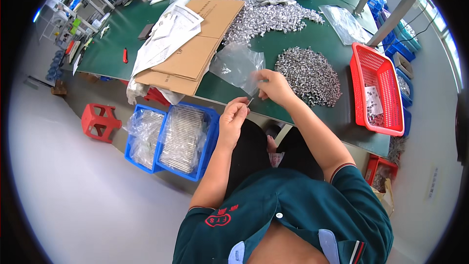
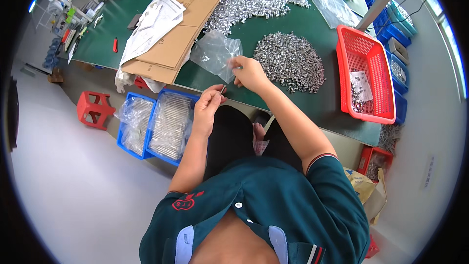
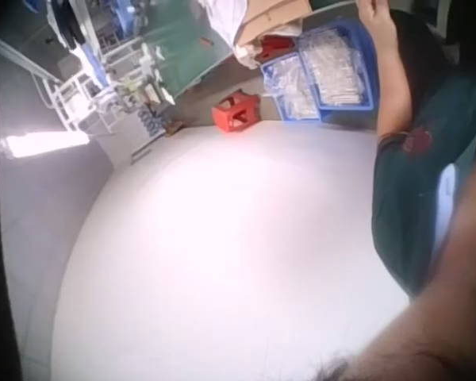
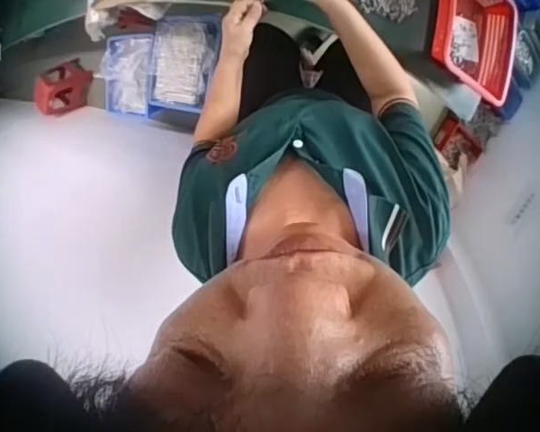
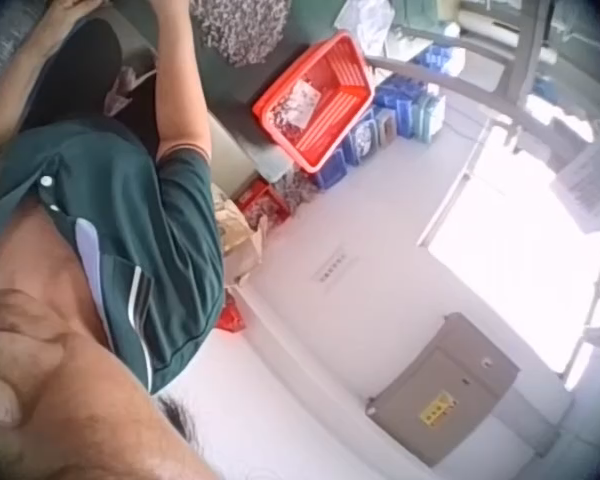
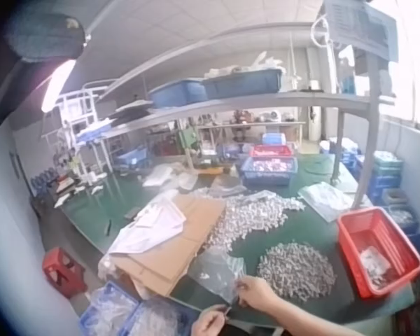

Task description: Sorting small metal hardware components and placing them into a plastic bag.

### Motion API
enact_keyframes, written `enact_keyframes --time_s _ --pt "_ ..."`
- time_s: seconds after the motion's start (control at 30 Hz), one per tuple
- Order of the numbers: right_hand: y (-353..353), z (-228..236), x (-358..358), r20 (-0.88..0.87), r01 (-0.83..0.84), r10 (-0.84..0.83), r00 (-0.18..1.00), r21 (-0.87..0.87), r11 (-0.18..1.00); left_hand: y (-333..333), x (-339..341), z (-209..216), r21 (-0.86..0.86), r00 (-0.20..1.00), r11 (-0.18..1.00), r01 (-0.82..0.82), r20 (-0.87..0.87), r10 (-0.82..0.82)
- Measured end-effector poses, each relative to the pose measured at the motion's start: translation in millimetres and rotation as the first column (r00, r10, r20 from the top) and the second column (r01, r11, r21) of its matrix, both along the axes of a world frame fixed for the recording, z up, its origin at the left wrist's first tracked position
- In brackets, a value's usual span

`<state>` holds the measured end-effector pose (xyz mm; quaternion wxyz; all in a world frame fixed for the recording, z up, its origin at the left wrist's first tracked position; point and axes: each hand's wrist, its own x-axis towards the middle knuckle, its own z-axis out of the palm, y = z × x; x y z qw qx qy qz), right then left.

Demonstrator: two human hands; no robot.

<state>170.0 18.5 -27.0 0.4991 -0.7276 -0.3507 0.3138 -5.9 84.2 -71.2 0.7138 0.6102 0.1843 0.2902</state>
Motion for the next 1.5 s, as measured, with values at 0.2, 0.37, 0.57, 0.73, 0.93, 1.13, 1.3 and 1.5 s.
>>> enact_keyframes --time_s 0.2,0.37,0.57,0.73,0.93,1.13,1.3,1.5 --pt "-11 -3 3 -0.188 0.154 -0.129 0.974 0.126 0.98 -8 5 1 -0.045 1.0 0.999 0.01 -0.009 -0.01" --pt "-45 12 18 -0.03 0.203 -0.201 0.979 0.094 0.975 -19 7 8 -0.075 1.0 0.997 0.013 -0.008 -0.014" --pt "-122 14 45 0.521 0.367 -0.331 0.787 0.037 0.93 -39 7 19 -0.153 0.991 0.986 0.061 -0.112 -0.079" --pt "-155 -3 27 0.682 0.34 -0.284 0.674 0.054 0.939 -60 18 16 -0.215 0.97 0.965 0.152 -0.156 -0.188" --pt "-164 -11 21 0.721 0.35 -0.295 0.627 0.077 0.933 -75 25 10 -0.233 0.955 0.953 0.196 -0.175 -0.239" --pt "-156 -10 16 0.75 0.283 -0.273 0.603 0.119 0.952 -81 24 9 -0.213 0.95 0.958 0.192 -0.206 -0.236" --pt "-153 -14 18 0.796 0.228 -0.242 0.555 0.135 0.964 -84 24 10 -0.217 0.949 0.958 0.189 -0.209 -0.235" --pt "-153 -13 14 0.763 0.221 -0.241 0.599 0.131 0.966 -84 27 8 -0.219 0.949 0.953 0.209 -0.19 -0.251"
